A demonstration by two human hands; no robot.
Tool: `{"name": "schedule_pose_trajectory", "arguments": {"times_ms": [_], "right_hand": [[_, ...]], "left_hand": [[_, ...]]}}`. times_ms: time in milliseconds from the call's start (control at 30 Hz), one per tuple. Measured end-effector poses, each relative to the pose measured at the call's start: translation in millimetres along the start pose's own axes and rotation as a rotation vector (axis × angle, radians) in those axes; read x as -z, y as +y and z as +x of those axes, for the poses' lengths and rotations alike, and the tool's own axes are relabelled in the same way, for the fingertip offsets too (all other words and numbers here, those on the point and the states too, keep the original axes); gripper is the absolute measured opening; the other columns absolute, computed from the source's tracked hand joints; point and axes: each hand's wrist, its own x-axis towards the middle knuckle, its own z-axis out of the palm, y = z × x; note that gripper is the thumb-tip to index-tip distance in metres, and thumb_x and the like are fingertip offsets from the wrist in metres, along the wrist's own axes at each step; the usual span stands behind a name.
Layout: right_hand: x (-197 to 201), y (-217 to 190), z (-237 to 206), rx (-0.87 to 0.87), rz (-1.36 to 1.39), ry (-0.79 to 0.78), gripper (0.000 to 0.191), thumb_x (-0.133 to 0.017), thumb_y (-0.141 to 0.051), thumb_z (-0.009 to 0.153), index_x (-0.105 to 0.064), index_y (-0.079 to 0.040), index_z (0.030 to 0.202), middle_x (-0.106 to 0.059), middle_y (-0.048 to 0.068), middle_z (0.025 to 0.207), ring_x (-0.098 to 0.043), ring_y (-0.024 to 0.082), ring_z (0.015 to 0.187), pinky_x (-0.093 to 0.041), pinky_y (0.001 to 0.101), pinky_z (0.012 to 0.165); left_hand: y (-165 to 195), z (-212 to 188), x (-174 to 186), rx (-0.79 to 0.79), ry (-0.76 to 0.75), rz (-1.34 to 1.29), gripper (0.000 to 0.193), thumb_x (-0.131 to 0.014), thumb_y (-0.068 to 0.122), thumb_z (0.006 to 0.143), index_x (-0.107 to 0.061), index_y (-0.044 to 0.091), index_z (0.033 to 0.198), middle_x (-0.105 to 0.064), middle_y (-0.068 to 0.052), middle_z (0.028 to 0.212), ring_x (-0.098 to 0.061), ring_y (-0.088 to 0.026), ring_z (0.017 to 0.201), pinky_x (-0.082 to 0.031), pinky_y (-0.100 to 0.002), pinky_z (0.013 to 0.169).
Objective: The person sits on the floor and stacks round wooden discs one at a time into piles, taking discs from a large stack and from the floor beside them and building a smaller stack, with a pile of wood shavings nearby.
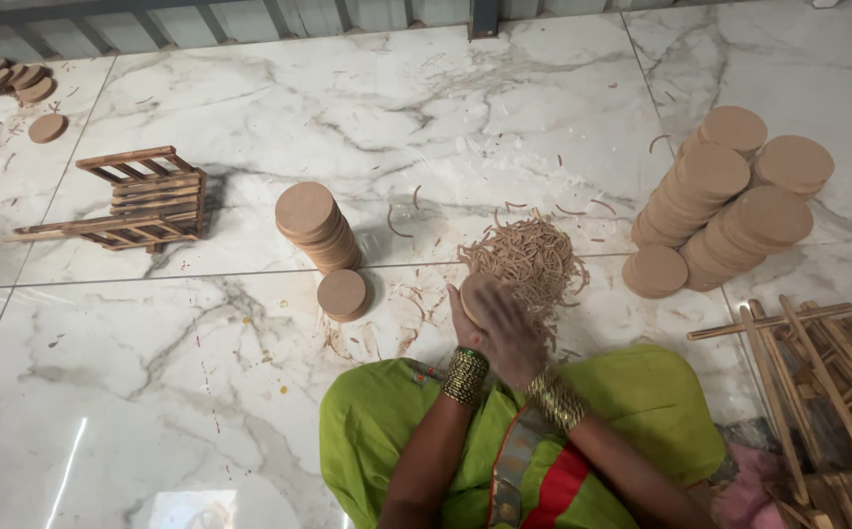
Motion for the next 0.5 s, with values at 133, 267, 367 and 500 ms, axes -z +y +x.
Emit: {"name": "schedule_pose_trajectory", "arguments": {"times_ms": [133, 267, 367, 500], "right_hand": [[-1, 0, 14, 0.049, 0.003, -0.219, 0.067, -0.033, -0.047, 0.105, -0.022, -0.019, 0.164, -0.016, 0.009, 0.173, -0.009, 0.030, 0.159, -0.007, 0.0546, 0.128], [9, 25, 29, -0.069, 0.052, -0.137, 0.066, -0.037, -0.042, 0.105, -0.023, -0.013, 0.163, -0.015, 0.013, 0.169, -0.011, 0.034, 0.155, -0.011, 0.0546, 0.124], [6, 21, 15, 0.011, 0.090, -0.026, 0.060, -0.039, -0.034, 0.107, -0.031, -0.006, 0.159, -0.024, 0.018, 0.166, -0.019, 0.038, 0.153, -0.019, 0.0562, 0.121], [-4, 7, -7, -0.093, 0.454, 0.062, 0.052, -0.040, -0.009, 0.099, -0.053, -0.010, 0.149, -0.052, 0.015, 0.153, -0.044, 0.031, 0.147, -0.036, 0.0447, 0.122]], "left_hand": [[-2, 2, -4, -0.015, 0.109, 0.039, 0.077, -0.028, 0.063, 0.113, -0.022, 0.017, 0.173, -0.035, -0.021, 0.169, -0.040, -0.036, 0.153, -0.044, -0.048, 0.120], [-6, 1, -13, -0.042, 0.452, 0.224, 0.079, -0.029, 0.062, 0.107, -0.023, 0.015, 0.170, -0.041, -0.016, 0.164, -0.046, -0.032, 0.148, -0.052, -0.044, 0.115], [0, 5, -17, -0.053, 0.442, 0.210, 0.084, -0.035, 0.069, 0.104, -0.029, 0.012, 0.164, -0.046, -0.025, 0.149, -0.052, -0.036, 0.132, -0.054, -0.049, 0.106], [25, 21, -20, -0.096, 0.767, 0.181, 0.089, -0.053, 0.073, 0.090, -0.037, 0.017, 0.157, -0.048, -0.019, 0.143, -0.052, -0.038, 0.120, -0.049, -0.055, 0.098]]}}
